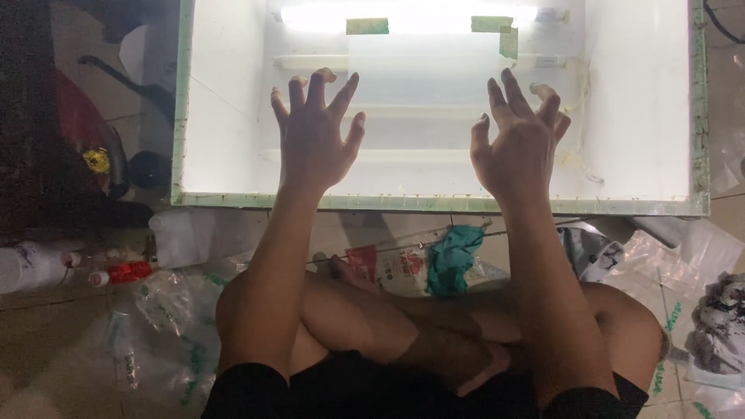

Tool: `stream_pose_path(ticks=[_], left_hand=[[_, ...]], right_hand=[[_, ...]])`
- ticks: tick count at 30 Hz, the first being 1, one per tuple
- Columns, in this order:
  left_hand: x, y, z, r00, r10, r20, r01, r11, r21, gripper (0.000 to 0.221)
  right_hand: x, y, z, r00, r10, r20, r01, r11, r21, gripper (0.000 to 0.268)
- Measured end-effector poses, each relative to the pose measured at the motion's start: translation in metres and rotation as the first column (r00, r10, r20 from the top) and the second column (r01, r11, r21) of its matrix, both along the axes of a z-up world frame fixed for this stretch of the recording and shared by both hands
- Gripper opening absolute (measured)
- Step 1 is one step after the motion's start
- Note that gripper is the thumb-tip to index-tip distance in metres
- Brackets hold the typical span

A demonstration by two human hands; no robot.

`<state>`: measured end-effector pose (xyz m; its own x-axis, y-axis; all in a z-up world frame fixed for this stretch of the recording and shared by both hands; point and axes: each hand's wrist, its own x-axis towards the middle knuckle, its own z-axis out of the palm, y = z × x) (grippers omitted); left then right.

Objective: The person cleans an exposure unit, applies tape, and spreads ink on a screen printing frame.

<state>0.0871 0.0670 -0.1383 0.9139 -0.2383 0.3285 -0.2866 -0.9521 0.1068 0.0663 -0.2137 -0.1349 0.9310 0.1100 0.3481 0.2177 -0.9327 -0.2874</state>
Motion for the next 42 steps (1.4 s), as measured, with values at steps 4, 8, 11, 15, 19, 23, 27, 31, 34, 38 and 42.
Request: stream_pose_path(ticks=[4,8,11,15,19,23,27,31,34,38,42], left_hand=[[0.0,0.004,-0.001,1.0,0.006,0.002,-0.006,1.0,-0.008,0.045],[0.0,0.006,0.001,0.999,0.005,-0.045,-0.007,1.0,-0.027,0.047],[-0.002,0.008,0.001,1.0,-0.003,-0.019,0.003,0.999,-0.036,0.046],[-0.003,0.011,0.0,1.0,-0.004,-0.023,0.004,0.999,-0.036,0.049],[-0.003,0.011,0.0,0.999,-0.004,-0.034,0.003,0.999,-0.051,0.047],[-0.003,0.009,0.003,0.998,-0.009,-0.054,0.005,0.997,-0.071,0.045],[-0.002,0.007,0.001,0.999,-0.002,-0.037,0.001,1.0,-0.03,0.047],[-0.001,0.004,0.0,1.0,-0.003,-0.029,0.002,1.0,-0.017,0.046],[-0.001,0.003,0.0,1.0,-0.006,-0.027,0.006,1.0,-0.012,0.046],[-0.002,0.001,0.002,0.999,-0.013,-0.033,0.013,1.0,-0.024,0.045],[-0.001,0.001,-0.001,1.0,-0.004,-0.028,0.004,1.0,0.004,0.049]], right_hand=[[0.0,0.003,0.0,1.0,-0.006,-0.005,0.006,1.0,-0.015,0.048],[0.0,0.006,-0.001,1.0,-0.017,0.0,0.017,1.0,-0.024,0.048],[-0.002,0.009,0.001,1.0,-0.004,0.009,0.005,1.0,-0.018,0.047],[-0.002,0.009,-0.002,1.0,-0.004,0.016,0.004,1.0,-0.024,0.047],[-0.002,0.01,-0.002,1.0,-0.025,-0.016,0.025,1.0,-0.003,0.049],[-0.002,0.008,0.0,0.999,-0.023,-0.024,0.023,1.0,0.016,0.049],[-0.001,0.006,0.0,0.999,-0.031,-0.039,0.032,0.999,0.03,0.05],[-0.001,0.003,0.0,0.998,-0.042,-0.039,0.043,0.999,0.016,0.051],[0.0,0.001,-0.001,0.999,-0.039,-0.034,0.04,0.999,0.029,0.051],[0.0,0.001,0.001,0.998,-0.038,-0.049,0.04,0.999,0.036,0.053],[0.001,0.0,0.0,0.998,-0.04,-0.043,0.041,0.999,0.035,0.055]])
